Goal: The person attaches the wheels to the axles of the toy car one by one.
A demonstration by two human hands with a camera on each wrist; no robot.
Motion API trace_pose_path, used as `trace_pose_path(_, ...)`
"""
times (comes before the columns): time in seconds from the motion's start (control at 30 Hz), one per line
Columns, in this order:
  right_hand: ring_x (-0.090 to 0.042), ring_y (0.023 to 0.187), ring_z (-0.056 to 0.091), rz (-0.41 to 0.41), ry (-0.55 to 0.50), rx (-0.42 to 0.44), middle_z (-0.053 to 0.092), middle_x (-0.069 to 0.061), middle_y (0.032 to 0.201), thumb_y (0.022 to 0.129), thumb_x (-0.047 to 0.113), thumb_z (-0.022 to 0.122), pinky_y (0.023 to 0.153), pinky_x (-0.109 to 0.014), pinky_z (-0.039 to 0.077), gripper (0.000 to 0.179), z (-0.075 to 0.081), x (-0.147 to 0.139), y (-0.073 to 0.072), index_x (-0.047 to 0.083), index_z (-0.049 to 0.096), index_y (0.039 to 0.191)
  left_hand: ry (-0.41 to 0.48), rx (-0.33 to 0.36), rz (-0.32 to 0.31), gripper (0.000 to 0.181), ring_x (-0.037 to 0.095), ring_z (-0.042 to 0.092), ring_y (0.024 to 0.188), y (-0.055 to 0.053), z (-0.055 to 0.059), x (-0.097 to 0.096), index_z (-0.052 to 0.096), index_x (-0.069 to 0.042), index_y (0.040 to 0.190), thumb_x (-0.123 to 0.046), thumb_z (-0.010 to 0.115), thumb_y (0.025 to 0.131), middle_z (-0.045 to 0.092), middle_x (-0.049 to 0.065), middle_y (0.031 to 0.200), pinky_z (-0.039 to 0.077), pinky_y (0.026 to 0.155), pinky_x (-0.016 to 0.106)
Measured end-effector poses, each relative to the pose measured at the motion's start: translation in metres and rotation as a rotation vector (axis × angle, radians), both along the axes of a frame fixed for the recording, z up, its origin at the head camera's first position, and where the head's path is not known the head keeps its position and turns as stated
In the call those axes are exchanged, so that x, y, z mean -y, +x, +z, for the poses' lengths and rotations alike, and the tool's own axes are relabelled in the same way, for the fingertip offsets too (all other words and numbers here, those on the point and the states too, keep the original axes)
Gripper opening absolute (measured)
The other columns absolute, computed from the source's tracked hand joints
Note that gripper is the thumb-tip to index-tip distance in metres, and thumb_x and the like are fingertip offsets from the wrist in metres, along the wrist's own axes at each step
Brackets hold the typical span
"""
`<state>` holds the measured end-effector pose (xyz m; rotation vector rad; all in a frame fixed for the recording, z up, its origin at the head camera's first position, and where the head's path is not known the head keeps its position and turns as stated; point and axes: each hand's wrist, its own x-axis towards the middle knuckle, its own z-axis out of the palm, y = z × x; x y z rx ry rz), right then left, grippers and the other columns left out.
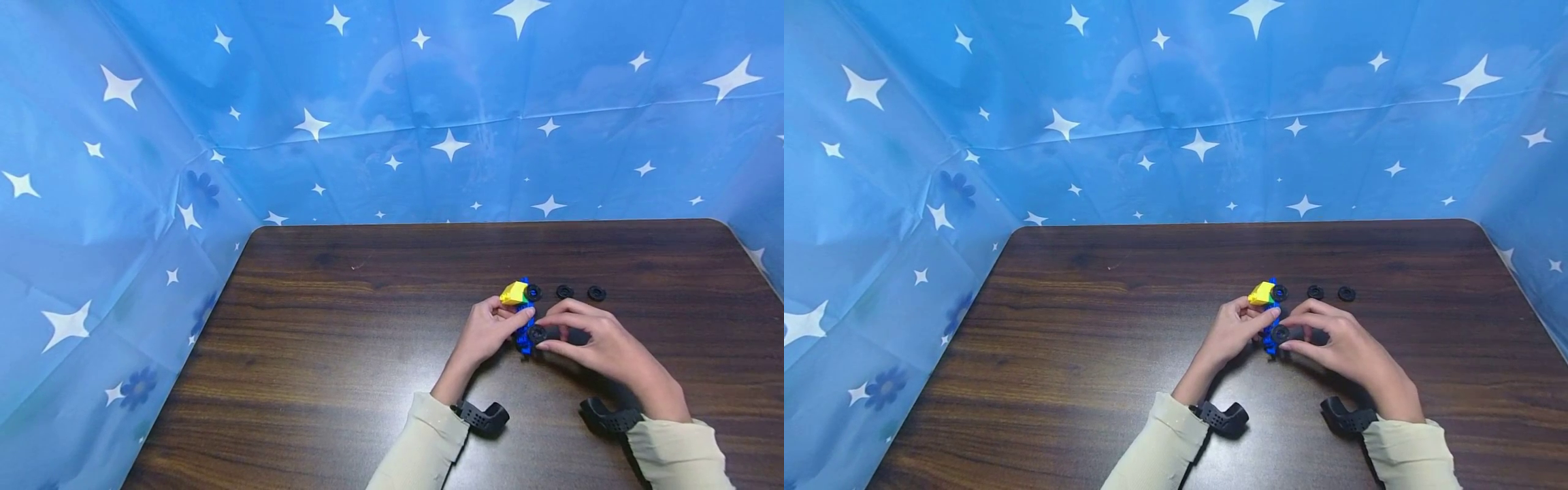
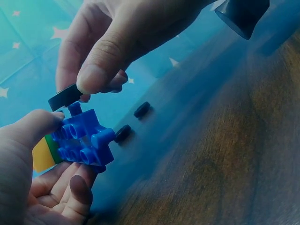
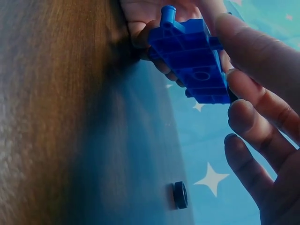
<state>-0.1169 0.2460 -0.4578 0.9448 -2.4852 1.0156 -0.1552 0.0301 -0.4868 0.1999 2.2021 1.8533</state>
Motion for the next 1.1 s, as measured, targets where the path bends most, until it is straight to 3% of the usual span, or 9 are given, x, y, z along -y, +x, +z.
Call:
trace_pose_path(0.77,-0.002,0.073,0.053,0.027,0.013,0.045,0.065,0.007,0.100,0.075,-0.001,0.089,0.062,-0.020,0.042,0.040,-0.0031,0.0013,-0.0002,0.015,0.077,0.110,0.007,0.016,0.003,0.033,0.002,0.061,0.067,0.0005,-0.0008,-0.0005,0.069,-0.008,0.099,-0.038,0.079,0.091,0.067,-0.009,0.079,0.048,0.061,0.018)
trace_pose_path(1.1,0.004,0.074,0.050,0.021,0.023,0.058,0.065,0.008,0.097,0.078,0.000,0.088,0.059,-0.017,0.042,0.038,-0.0048,0.0001,-0.0022,0.012,0.077,0.112,0.015,0.008,0.013,0.032,0.002,0.058,0.066,-0.0006,-0.0004,-0.0021,0.069,-0.009,0.097,-0.038,0.080,0.090,0.065,-0.010,0.077,0.046,0.060,0.018)
